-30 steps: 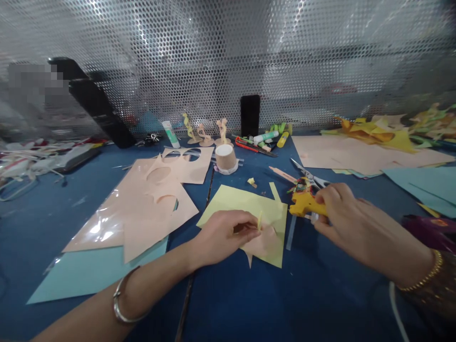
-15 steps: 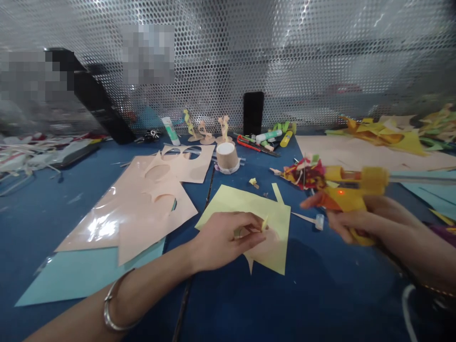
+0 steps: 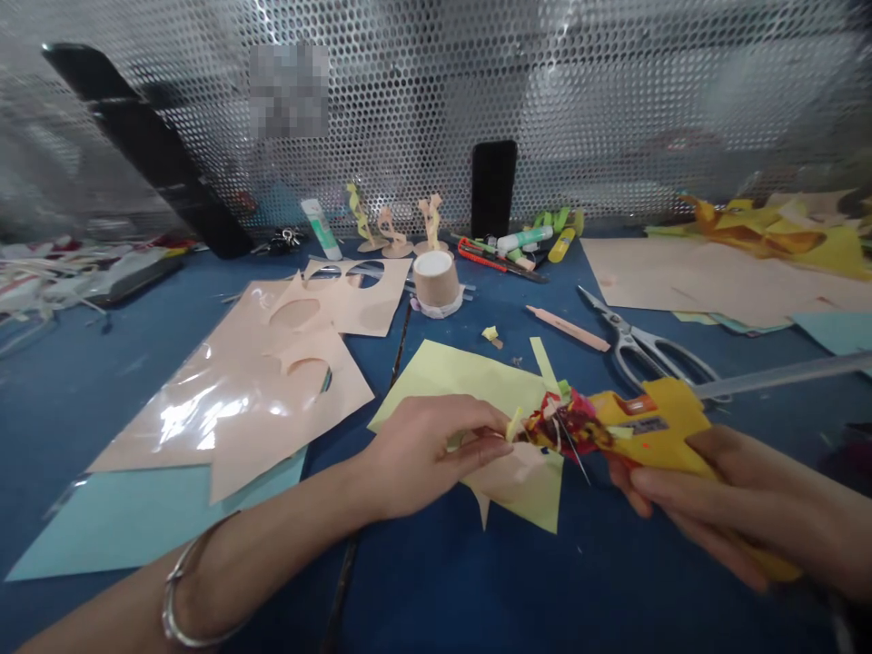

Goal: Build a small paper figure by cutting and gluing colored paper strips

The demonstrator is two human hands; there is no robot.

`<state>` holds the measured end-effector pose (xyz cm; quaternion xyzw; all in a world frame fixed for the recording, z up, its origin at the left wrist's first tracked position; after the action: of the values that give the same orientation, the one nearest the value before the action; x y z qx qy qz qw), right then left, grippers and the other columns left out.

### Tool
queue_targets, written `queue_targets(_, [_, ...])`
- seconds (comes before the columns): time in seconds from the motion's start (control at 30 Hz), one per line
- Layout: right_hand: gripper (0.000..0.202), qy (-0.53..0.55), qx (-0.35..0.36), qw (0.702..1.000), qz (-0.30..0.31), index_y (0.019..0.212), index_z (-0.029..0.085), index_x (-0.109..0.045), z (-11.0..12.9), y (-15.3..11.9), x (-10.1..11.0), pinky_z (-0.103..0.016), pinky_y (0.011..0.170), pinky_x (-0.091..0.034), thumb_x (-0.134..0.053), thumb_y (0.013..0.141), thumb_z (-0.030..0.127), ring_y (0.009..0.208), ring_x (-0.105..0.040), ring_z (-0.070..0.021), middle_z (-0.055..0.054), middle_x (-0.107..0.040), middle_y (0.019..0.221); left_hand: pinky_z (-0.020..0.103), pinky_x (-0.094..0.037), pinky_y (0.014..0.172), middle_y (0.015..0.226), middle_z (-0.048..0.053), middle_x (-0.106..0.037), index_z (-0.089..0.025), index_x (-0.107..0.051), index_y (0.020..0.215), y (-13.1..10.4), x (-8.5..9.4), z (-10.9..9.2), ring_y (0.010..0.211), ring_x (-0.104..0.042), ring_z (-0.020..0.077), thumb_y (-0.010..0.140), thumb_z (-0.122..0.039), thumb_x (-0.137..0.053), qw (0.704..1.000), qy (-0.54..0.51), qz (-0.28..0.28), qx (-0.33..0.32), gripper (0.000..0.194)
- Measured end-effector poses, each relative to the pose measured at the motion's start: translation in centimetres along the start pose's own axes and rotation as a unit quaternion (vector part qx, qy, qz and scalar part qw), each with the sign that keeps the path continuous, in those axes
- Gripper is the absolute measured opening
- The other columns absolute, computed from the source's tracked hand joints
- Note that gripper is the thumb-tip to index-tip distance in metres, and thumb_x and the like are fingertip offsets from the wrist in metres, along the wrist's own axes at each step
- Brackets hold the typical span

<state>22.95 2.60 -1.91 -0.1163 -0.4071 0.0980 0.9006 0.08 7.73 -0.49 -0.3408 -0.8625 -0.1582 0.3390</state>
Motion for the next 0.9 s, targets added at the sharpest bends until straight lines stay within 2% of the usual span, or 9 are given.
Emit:
queue_targets(0.07, [0.055,0.011,-0.030,0.996,0.089,0.070,0.024,-0.070,-0.1,0.2,-0.4,-0.026,0.060,-0.052,-0.045,0.076,0.073,0.056,-0.062,-0.0189,-0.003,-0.062,0.050,0.022,-0.045,0.071,0.091,0.000,-0.070,-0.021,-0.065,0.083,0.0,0.0,0.1,0.085,-0.064,0.0147,0.090,-0.029,-0.054,1.000,-0.002,-0.003,0.001,0.015])
queue_targets(0.13, [0.056,0.030,-0.050,0.989,0.134,0.066,0.024,-0.066,-0.1,0.2,-0.7,-0.029,0.065,-0.051,-0.042,0.079,0.073,0.053,-0.059,-0.0188,-0.001,-0.054,0.041,0.022,-0.045,0.073,0.093,0.000,-0.070,-0.021,-0.065,0.084,0.0,-0.1,0.2,0.085,-0.064,0.0147,0.090,-0.028,-0.054,1.000,-0.008,-0.004,0.006,0.014])
queue_targets(0.27, [0.055,0.038,-0.063,0.991,0.115,0.059,0.025,-0.061,-0.1,0.0,-1.1,-0.030,0.060,-0.049,-0.041,0.078,0.073,0.047,-0.055,-0.0185,0.001,-0.048,0.036,0.022,-0.045,0.072,0.092,0.000,-0.070,-0.021,-0.065,0.084,-0.1,-0.2,0.3,0.086,-0.064,0.0149,0.090,-0.028,-0.053,1.000,-0.013,-0.007,0.011,0.015])
queue_targets(0.43, [0.056,0.031,-0.074,0.982,0.170,0.066,0.024,-0.063,-0.5,0.0,-1.6,-0.029,0.060,-0.048,-0.041,0.078,0.074,0.055,-0.058,-0.0205,-0.001,-0.053,0.042,0.023,-0.046,0.076,0.095,0.000,-0.071,-0.022,-0.066,0.090,-0.1,-0.3,0.5,0.087,-0.064,0.0157,0.091,-0.029,-0.052,1.000,-0.020,-0.010,0.021,0.016])
queue_targets(0.6, [0.056,0.028,-0.078,0.985,0.154,0.061,0.024,-0.059,-0.3,-0.1,-1.2,-0.030,0.061,-0.047,-0.040,0.079,0.073,0.051,-0.056,-0.0198,0.000,-0.051,0.039,0.024,-0.047,0.078,0.096,0.001,-0.071,-0.022,-0.067,0.091,-0.1,-0.3,0.6,0.089,-0.064,0.0165,0.090,-0.028,-0.053,0.999,-0.037,-0.001,0.027,0.015])
queue_targets(0.73, [0.053,0.039,-0.071,0.983,0.166,0.061,0.025,-0.060,-0.3,-0.2,-1.2,-0.031,0.063,-0.048,-0.043,0.079,0.071,0.050,-0.056,-0.0205,0.000,-0.048,0.035,0.024,-0.048,0.079,0.097,0.001,-0.070,-0.022,-0.067,0.091,-0.1,-0.2,0.5,0.090,-0.065,0.0170,0.090,-0.029,-0.052,0.999,-0.047,-0.001,0.024,0.016])
queue_targets(0.9, [0.054,0.039,-0.060,0.983,0.170,0.057,0.024,-0.059,0.0,0.1,-1.2,-0.030,0.061,-0.048,-0.042,0.081,0.069,0.051,-0.058,-0.0202,-0.001,-0.052,0.038,0.025,-0.048,0.080,0.098,0.002,-0.070,-0.022,-0.067,0.094,-0.1,-0.2,0.5,0.091,-0.064,0.0170,0.091,-0.028,-0.052,0.999,-0.038,0.006,0.019,0.016])
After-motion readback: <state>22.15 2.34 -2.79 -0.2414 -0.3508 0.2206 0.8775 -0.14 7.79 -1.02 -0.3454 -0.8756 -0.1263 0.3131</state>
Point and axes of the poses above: each hand's wrist, its own y-axis towards the middle knuckle, its own x-axis out of the back of the hand, z = x × y, the point moved 5 cm from there along y, towards the middle knuckle
